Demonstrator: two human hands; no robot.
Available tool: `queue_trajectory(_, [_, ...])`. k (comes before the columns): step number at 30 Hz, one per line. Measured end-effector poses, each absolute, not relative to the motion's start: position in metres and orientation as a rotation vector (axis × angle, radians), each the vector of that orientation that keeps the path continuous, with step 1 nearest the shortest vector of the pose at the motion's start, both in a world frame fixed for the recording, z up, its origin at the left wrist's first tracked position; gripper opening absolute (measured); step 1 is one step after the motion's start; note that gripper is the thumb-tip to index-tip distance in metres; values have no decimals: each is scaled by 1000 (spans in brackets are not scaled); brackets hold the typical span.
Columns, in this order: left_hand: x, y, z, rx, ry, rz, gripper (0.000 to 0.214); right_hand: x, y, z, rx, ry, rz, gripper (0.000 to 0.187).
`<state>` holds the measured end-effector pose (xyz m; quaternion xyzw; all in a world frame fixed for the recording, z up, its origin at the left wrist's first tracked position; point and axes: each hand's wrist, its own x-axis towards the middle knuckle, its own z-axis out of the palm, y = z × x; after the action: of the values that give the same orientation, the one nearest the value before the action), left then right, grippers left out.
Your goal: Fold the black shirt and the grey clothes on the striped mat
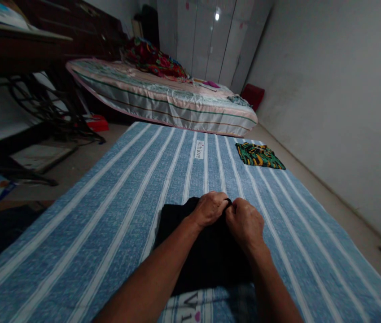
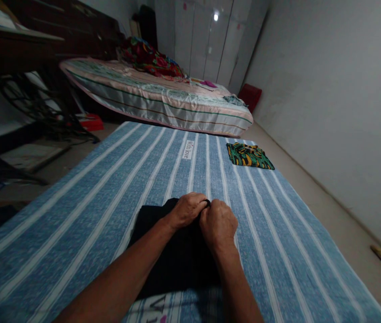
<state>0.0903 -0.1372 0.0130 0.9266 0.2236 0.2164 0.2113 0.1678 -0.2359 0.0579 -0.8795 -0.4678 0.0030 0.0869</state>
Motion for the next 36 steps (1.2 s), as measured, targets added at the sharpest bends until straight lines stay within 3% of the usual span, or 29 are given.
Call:
queue_trajectory(23, [88,-139,18,2718,696,593,8,167,-216,68,-2789,-1422,119,28])
queue_trajectory(36, [86,-142,31,2909,834,419,15,168,-219,71,-2754,-1401,138,29])
